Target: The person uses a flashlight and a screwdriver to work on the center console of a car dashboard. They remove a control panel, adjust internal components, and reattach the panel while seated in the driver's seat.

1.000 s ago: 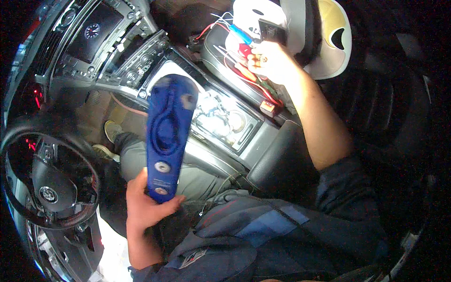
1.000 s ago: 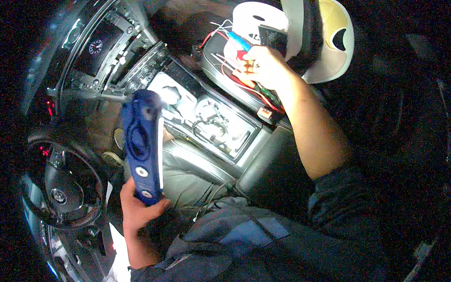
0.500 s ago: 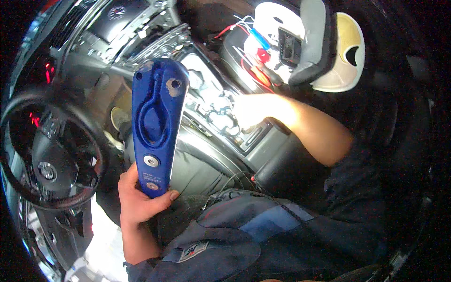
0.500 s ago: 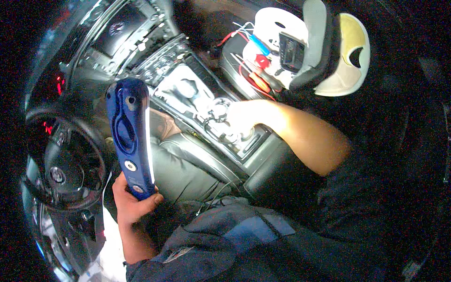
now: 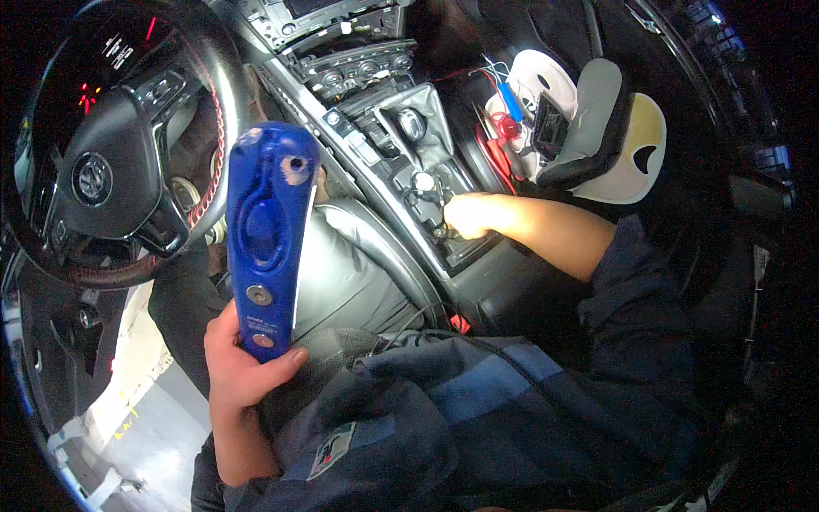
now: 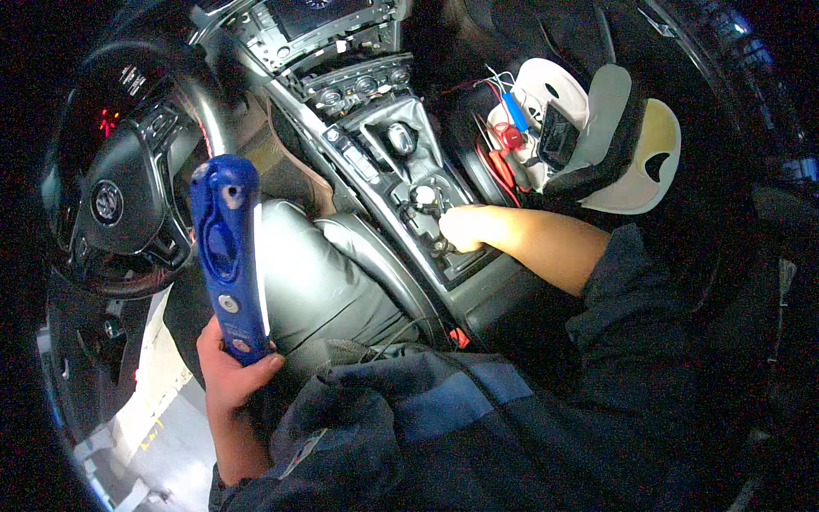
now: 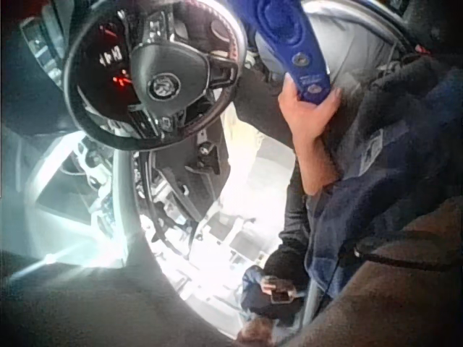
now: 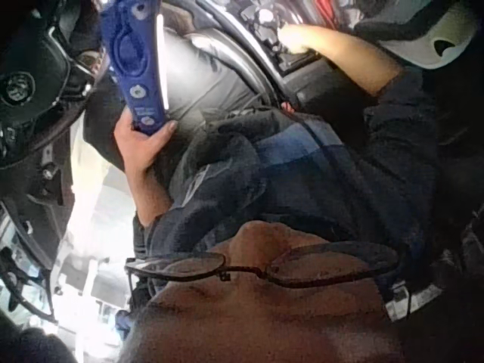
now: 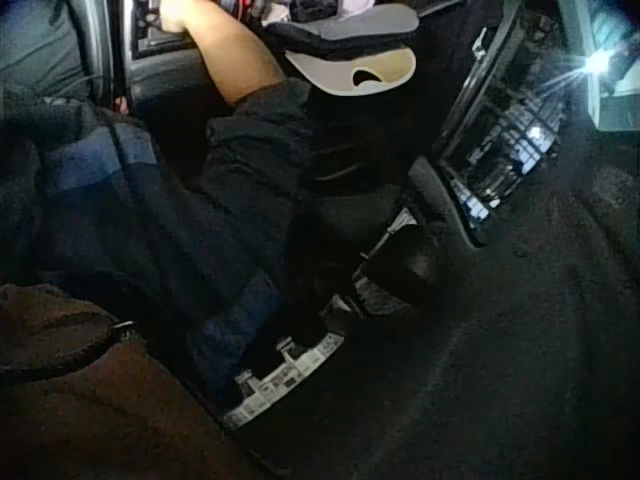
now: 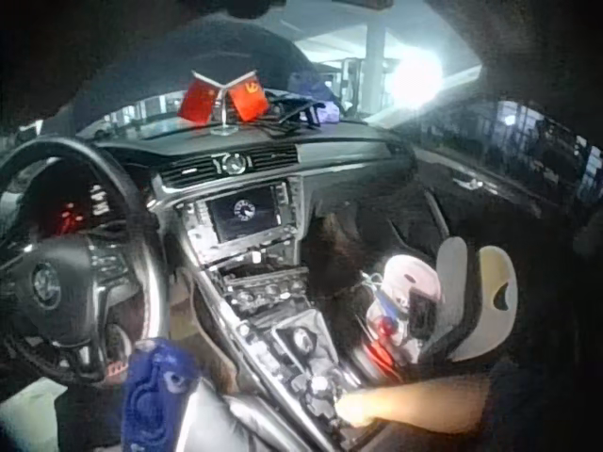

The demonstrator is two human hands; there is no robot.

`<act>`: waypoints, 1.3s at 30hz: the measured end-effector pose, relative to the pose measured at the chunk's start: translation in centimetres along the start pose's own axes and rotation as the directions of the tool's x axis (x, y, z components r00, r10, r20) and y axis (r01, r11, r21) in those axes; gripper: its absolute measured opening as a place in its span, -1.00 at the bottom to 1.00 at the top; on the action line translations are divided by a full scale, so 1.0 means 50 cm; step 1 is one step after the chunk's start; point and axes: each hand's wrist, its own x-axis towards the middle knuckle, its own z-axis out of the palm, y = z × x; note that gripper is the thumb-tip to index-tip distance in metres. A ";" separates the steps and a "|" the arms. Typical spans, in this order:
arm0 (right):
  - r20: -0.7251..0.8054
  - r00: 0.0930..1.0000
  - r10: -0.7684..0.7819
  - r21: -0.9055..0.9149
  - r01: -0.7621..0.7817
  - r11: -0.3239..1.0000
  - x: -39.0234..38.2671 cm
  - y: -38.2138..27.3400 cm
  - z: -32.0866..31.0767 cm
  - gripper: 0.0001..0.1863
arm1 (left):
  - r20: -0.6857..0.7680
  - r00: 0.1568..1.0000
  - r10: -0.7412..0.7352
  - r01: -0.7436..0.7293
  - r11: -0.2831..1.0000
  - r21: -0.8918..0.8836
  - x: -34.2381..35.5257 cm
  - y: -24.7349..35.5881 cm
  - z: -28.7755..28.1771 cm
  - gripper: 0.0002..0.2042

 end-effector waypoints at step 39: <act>-0.937 0.101 -0.335 -0.220 0.575 0.788 -0.438 -0.181 -0.261 -0.48 | 0.310 0.950 -0.021 -0.102 0.921 0.375 0.139 -0.045 0.100 -0.48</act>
